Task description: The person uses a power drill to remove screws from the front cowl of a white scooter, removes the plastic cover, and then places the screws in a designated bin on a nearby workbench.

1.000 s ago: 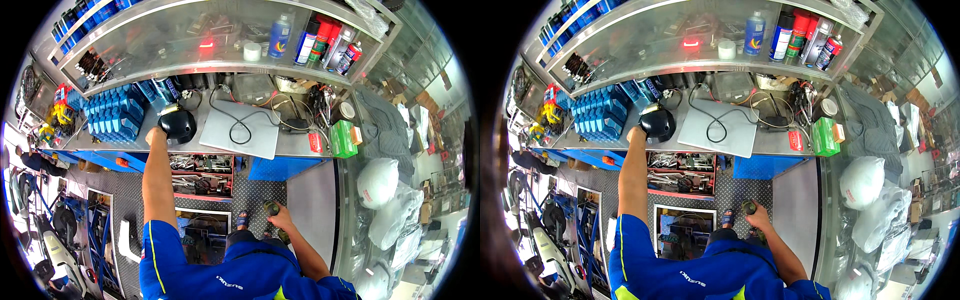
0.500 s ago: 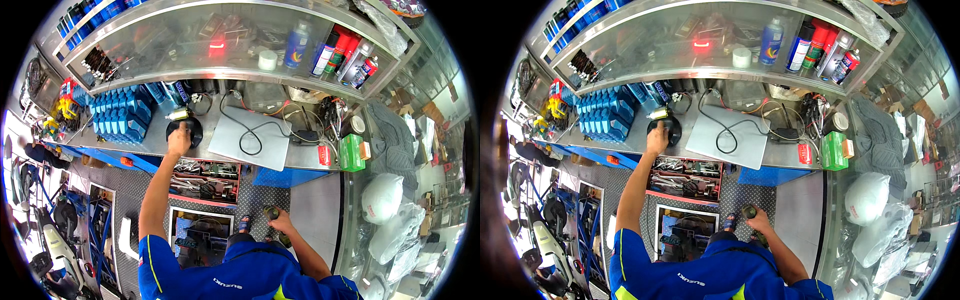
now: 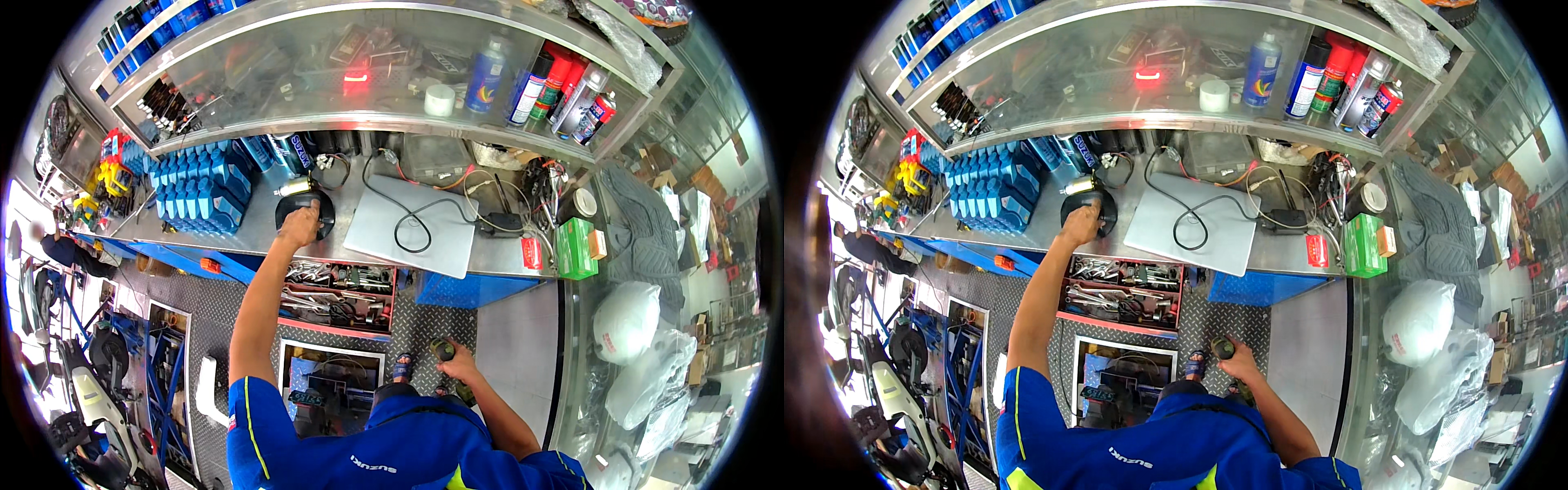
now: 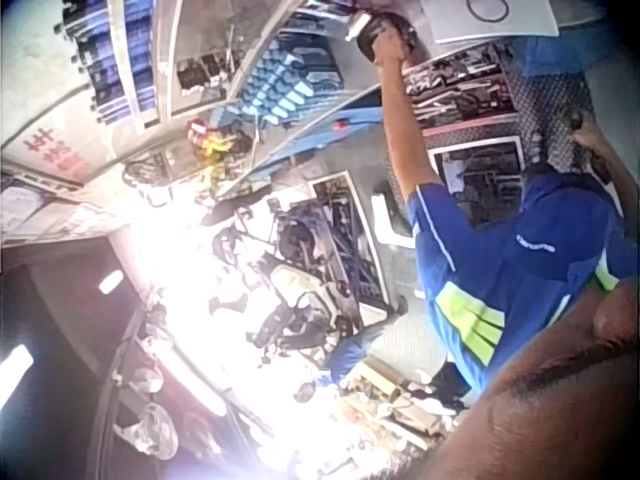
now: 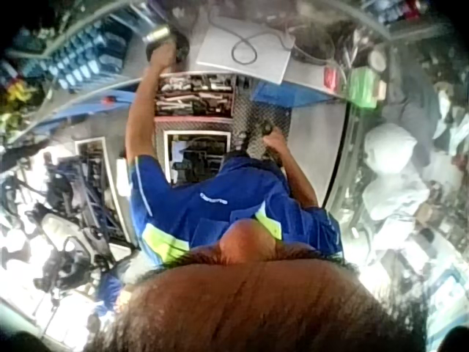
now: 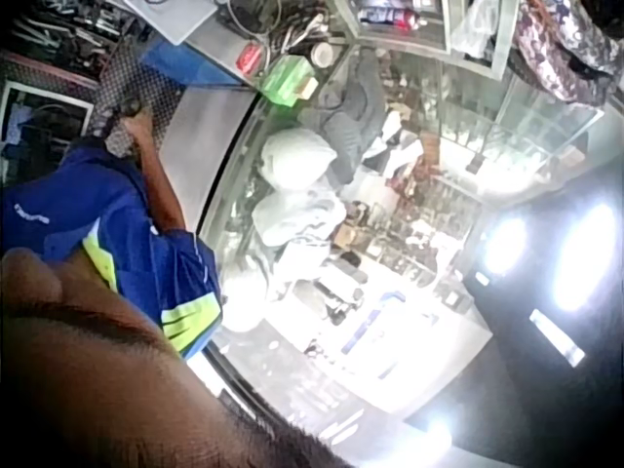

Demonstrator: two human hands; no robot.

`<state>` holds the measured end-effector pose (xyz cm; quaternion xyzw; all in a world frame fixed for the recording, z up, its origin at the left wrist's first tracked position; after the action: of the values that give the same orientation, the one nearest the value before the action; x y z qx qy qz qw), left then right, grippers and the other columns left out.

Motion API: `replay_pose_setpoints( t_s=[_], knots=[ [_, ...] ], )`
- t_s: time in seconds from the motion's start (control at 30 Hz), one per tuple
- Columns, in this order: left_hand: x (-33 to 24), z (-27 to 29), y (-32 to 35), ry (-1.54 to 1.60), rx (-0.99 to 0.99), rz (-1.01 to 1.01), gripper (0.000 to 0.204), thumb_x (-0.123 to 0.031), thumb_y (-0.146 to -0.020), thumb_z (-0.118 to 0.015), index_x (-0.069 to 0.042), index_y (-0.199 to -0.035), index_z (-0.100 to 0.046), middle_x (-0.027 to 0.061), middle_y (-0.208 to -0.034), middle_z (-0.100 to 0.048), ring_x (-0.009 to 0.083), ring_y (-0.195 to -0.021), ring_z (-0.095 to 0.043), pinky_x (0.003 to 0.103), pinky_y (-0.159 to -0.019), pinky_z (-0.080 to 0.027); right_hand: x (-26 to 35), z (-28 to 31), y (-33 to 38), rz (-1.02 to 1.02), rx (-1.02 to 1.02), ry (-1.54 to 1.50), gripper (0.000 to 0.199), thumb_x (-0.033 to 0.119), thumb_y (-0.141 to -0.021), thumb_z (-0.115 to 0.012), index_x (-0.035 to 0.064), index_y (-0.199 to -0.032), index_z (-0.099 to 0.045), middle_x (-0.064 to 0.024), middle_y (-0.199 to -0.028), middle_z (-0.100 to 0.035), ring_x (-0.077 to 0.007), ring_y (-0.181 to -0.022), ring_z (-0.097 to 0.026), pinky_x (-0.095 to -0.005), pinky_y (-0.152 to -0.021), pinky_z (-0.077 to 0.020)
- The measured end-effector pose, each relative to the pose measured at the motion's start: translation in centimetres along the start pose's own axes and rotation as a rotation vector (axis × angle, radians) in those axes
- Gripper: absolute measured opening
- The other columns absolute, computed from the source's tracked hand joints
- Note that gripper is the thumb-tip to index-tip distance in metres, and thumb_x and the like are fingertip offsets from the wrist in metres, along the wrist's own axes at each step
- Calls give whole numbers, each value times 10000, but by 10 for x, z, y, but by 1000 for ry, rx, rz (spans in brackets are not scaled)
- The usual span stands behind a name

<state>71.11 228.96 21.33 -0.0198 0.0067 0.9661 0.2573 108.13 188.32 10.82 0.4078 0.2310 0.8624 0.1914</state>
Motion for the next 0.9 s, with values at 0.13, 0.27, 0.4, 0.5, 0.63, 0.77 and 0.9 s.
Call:
replay_pose_setpoints(
  t_s=[0.13,0.27,0.4,0.5,0.63,0.77,0.9],
  knots=[
    [0,4,2,60,-32,68,607,-284,-913,-724,43,-1332,-431,285,-969,-702,459,-907,-693,538,-820,-547,-11,-5,-1,-31,0,-19,895,256,-645,-884,99,-1463,-556,-228,-1266,-696,-371,-1187,-669,-410,-1017,-535],
    [-5,19,19,150,-133,220,611,-273,-900,-738,16,-1348,-439,290,-1046,-691,467,-907,-687,540,-810,-541,-15,-7,2,-17,-5,-6,891,235,-653,-879,98,-1469,-551,-228,-1238,-705,-362,-1158,-681,-406,-991,-545],
    [-44,48,85,319,-551,350,520,-221,-900,-729,1,-1297,-480,266,-1019,-690,461,-905,-675,537,-783,-528,-13,-11,2,-90,42,-85,848,148,-665,-856,89,-1458,-562,-178,-1091,-749,-305,-963,-729,-402,-826,-584],
    [-91,13,174,378,-732,342,479,-189,-867,-714,44,-1226,-499,269,-1018,-604,490,-846,-626,566,-720,-501,-48,-40,-12,25,-12,-123,804,69,-667,-823,81,-1434,-585,-130,-973,-753,-246,-809,-717,-390,-689,-574],
    [-179,-77,336,375,-396,564,573,-254,-839,-749,16,-1269,-483,306,-1130,-583,516,-920,-647,557,-793,-558,-62,-58,-17,68,38,-107,778,59,-630,-817,56,-1381,-615,-155,-958,-757,-249,-749,-736,-398,-634,-578],
    [-265,-174,546,509,173,934,603,-349,-858,-716,-7,-1296,-482,300,-1201,-587,492,-1011,-671,576,-851,-565,-68,-90,9,-147,204,-73,622,-33,-685,-783,59,-1287,-655,-148,-898,-747,-229,-649,-702,-384,-519,-532],
    [-379,-239,755,655,555,1298,637,-479,-859,-713,-21,-1280,-578,250,-1308,-618,414,-1196,-639,520,-988,-535,-109,-124,34,-203,266,-51,429,-118,-742,-733,22,-1143,-674,-138,-874,-721,-224,-604,-660,-386,-502,-514]
  ],
)
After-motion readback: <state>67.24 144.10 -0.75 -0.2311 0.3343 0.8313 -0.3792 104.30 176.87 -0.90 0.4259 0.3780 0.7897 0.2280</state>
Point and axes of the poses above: each hand's wrist, its own y-axis away from the middle knuckle, its own z-axis out of the back of the hand, x = y × z, the point moved 4 cm from there along -y, towards the middle knuckle
